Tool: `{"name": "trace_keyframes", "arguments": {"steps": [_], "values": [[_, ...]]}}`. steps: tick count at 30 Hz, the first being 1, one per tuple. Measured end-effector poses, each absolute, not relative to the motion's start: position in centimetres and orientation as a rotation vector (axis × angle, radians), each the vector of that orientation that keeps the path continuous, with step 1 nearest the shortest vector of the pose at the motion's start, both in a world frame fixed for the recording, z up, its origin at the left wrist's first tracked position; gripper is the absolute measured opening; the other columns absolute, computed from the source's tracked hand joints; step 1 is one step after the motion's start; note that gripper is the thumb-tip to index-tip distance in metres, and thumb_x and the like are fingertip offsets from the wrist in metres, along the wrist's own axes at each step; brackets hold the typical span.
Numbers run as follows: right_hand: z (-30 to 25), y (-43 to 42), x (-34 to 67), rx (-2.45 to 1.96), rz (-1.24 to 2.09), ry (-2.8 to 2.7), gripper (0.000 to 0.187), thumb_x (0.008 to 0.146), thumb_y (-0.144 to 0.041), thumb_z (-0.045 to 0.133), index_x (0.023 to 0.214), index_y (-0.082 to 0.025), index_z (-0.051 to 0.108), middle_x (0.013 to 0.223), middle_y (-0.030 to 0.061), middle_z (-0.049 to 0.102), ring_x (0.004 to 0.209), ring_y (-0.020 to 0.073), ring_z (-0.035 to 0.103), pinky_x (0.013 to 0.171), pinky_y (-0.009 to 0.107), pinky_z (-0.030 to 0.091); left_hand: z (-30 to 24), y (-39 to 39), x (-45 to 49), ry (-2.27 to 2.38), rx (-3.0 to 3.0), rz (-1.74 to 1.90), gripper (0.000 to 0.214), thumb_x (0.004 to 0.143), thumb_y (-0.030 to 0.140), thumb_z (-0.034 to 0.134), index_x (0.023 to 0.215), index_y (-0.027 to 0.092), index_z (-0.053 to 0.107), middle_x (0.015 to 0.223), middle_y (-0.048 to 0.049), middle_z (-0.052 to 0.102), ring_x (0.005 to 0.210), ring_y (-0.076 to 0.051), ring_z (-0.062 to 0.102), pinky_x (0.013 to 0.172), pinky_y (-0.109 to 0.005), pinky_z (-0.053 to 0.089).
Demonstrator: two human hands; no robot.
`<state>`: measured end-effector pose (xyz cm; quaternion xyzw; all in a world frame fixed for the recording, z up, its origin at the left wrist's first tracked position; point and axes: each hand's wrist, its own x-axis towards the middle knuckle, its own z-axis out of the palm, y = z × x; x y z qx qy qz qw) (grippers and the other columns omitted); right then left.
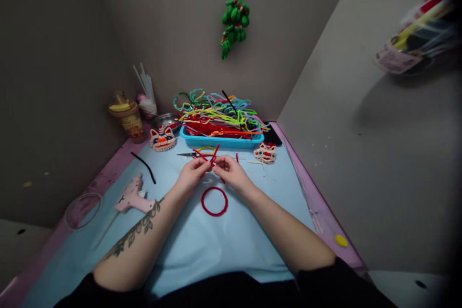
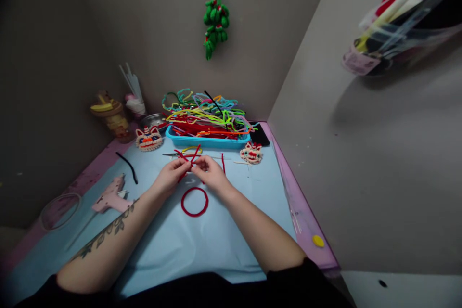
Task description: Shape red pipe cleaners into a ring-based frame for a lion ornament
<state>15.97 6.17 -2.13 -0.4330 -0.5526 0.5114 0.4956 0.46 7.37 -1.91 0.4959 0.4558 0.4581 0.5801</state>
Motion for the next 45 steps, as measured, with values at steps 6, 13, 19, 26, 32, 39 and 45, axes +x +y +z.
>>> {"name": "trace_keyframes", "arguments": {"steps": [6,13,19,26,32,39,45], "values": [[-2.42,6.07,15.58,-1.120,1.306,-1.317,0.022,0.067,-0.028,0.065,0.080,-0.020,0.049,0.055,-0.0061,0.055,0.050,0.0104,0.050,0.052,0.023,0.036,-1.77,7.01,0.87,1.025,1.199,1.015,0.033,0.064,0.046,0.073,0.068,0.015,0.062,0.061,0.0008,0.059,0.058,-0.012,0.049,0.059,-0.024,0.036],[-2.45,6.13,15.75,-1.159,1.264,-1.302,0.022,0.064,-0.031,0.067,0.073,-0.020,0.050,0.050,-0.0082,0.048,0.045,0.0082,0.040,0.046,0.022,0.029,-1.76,7.01,0.72,1.004,1.184,0.990,0.034,0.064,0.048,0.073,0.069,0.015,0.062,0.060,0.0015,0.057,0.056,-0.011,0.047,0.056,-0.024,0.035],[-2.08,6.02,15.92,-1.183,1.254,-1.302,0.021,0.064,-0.032,0.067,0.071,-0.019,0.052,0.051,-0.0077,0.047,0.046,0.0084,0.039,0.047,0.022,0.030,-1.86,7.12,0.63,1.004,1.146,0.972,0.034,0.063,0.046,0.074,0.072,0.015,0.064,0.062,0.0002,0.058,0.056,-0.011,0.047,0.056,-0.024,0.034],[-1.92,6.00,15.96,-1.172,1.264,-1.310,0.018,0.065,-0.030,0.066,0.070,-0.019,0.053,0.052,-0.0070,0.049,0.047,0.0086,0.041,0.048,0.022,0.031,-1.79,7.17,0.64,1.019,1.149,0.977,0.031,0.063,0.044,0.074,0.069,0.017,0.062,0.061,0.0025,0.057,0.053,-0.010,0.044,0.054,-0.023,0.032],[-1.69,5.97,16.00,-1.190,1.246,-1.314,0.016,0.064,-0.029,0.065,0.068,-0.019,0.053,0.050,-0.0078,0.047,0.045,0.0085,0.040,0.047,0.022,0.030,-1.53,7.06,0.79,1.019,1.144,0.979,0.030,0.062,0.043,0.075,0.067,0.017,0.062,0.059,0.0028,0.055,0.054,-0.010,0.043,0.054,-0.023,0.032],[-2.38,6.08,15.88,-1.208,1.205,-1.352,0.014,0.065,-0.026,0.063,0.068,-0.020,0.051,0.051,-0.0075,0.047,0.046,0.0085,0.039,0.047,0.022,0.030,-1.57,7.00,0.79,1.034,1.223,0.974,0.031,0.063,0.043,0.074,0.068,0.015,0.063,0.061,0.0015,0.058,0.056,-0.011,0.047,0.057,-0.023,0.035],[-1.87,6.10,16.24,-1.138,1.176,-1.414,0.020,0.070,-0.036,0.064,0.071,-0.019,0.054,0.059,-0.0040,0.054,0.052,0.0100,0.047,0.052,0.023,0.037,-1.26,7.10,0.77,1.127,1.295,1.079,0.027,0.064,0.042,0.070,0.064,0.016,0.061,0.057,0.0020,0.057,0.055,-0.011,0.046,0.057,-0.024,0.034]]}}
